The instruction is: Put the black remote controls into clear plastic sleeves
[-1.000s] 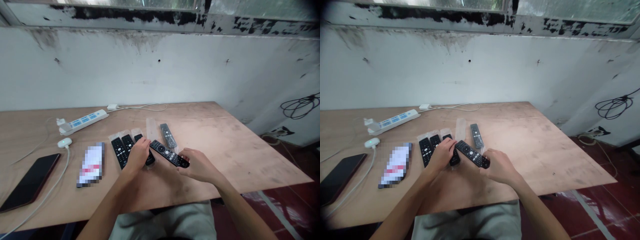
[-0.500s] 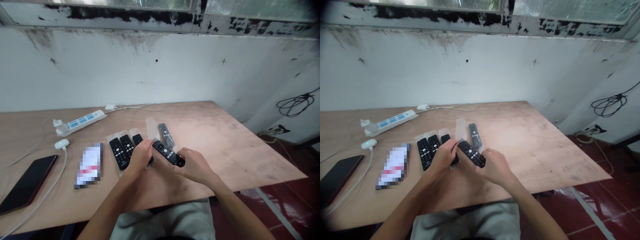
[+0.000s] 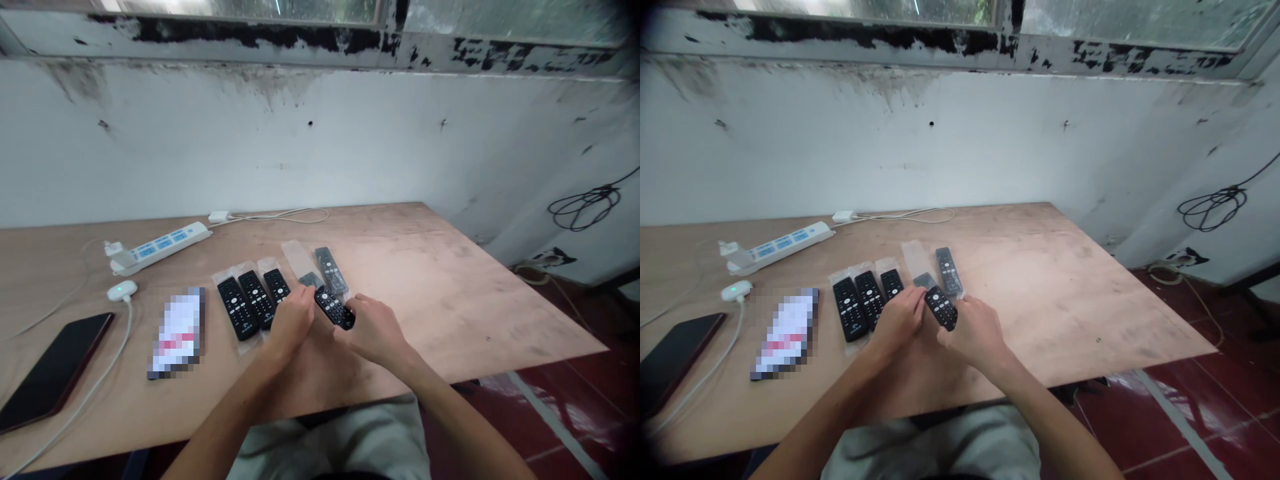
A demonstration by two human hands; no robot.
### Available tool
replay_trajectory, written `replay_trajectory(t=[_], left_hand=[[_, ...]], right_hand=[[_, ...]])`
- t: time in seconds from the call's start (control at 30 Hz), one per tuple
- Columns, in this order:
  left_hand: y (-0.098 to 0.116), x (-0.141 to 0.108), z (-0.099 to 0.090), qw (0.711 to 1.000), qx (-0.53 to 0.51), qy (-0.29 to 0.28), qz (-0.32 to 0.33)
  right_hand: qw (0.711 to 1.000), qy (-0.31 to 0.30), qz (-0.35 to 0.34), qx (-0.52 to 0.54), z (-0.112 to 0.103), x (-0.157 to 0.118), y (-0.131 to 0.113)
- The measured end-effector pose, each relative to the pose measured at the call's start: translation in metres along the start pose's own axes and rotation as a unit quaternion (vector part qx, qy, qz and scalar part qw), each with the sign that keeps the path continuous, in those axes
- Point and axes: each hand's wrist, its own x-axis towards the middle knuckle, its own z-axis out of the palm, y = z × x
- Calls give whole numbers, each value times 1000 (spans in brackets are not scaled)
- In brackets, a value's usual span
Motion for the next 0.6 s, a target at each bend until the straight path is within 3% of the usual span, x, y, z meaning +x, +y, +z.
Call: replay_trajectory(t=[0.17, 0.27, 0.47, 0.6], left_hand=[[13, -4, 1, 990, -128, -6, 55], [13, -4, -1, 978, -203, 17, 41], [5, -3, -11, 968, -246, 41, -2], [1, -3, -16, 965, -259, 35, -9]], right_hand=[[999, 18, 35, -6, 7, 9, -4], [999, 16, 45, 21, 7, 12, -1], [978, -69, -31, 193, -7, 7, 13], [971, -47, -42, 233, -5, 5, 24]])
